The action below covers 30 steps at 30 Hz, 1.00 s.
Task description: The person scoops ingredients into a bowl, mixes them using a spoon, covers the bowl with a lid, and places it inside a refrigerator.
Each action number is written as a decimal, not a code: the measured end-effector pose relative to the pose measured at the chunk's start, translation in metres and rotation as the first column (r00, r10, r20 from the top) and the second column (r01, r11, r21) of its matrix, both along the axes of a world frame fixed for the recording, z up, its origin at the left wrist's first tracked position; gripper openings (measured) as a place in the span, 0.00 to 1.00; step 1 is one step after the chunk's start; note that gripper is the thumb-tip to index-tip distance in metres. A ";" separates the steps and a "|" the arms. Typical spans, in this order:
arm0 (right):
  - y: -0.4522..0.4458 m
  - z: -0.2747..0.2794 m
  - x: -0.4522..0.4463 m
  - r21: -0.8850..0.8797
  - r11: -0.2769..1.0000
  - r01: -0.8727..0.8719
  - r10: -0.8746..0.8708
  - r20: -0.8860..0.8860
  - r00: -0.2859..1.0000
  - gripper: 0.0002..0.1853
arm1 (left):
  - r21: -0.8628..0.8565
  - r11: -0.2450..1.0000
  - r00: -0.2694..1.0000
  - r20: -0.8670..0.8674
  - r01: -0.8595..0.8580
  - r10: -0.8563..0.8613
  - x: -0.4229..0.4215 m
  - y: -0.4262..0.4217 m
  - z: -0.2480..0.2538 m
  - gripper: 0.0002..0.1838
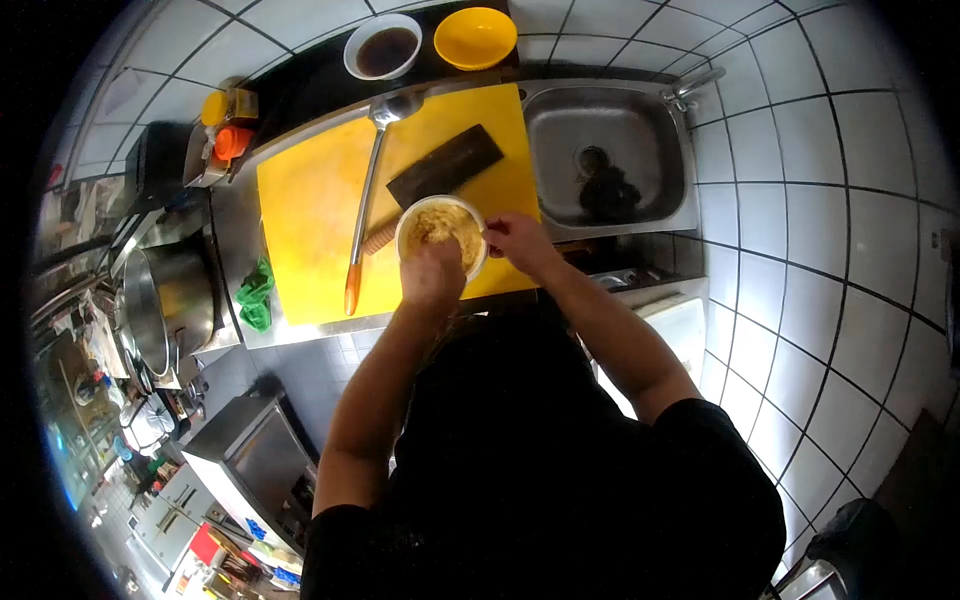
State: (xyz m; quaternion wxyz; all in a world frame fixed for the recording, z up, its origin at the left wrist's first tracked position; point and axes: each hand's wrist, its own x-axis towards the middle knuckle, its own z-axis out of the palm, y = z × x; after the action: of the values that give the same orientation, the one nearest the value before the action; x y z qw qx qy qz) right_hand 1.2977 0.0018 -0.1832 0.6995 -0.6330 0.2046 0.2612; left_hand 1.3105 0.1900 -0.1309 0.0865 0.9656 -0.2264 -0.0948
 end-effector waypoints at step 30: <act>-0.004 -0.020 -0.012 0.001 0.994 -0.106 0.106 -0.050 0.993 0.13 | -0.060 0.998 0.990 -0.139 0.007 -0.015 -0.024 0.047 0.004 0.04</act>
State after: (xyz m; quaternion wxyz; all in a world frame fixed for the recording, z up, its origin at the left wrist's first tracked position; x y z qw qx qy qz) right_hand 1.2860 -0.0024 -0.2028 0.6787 -0.6368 0.1885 0.3136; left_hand 1.2869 0.2374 -0.1264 0.1302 0.9523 -0.2276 -0.1560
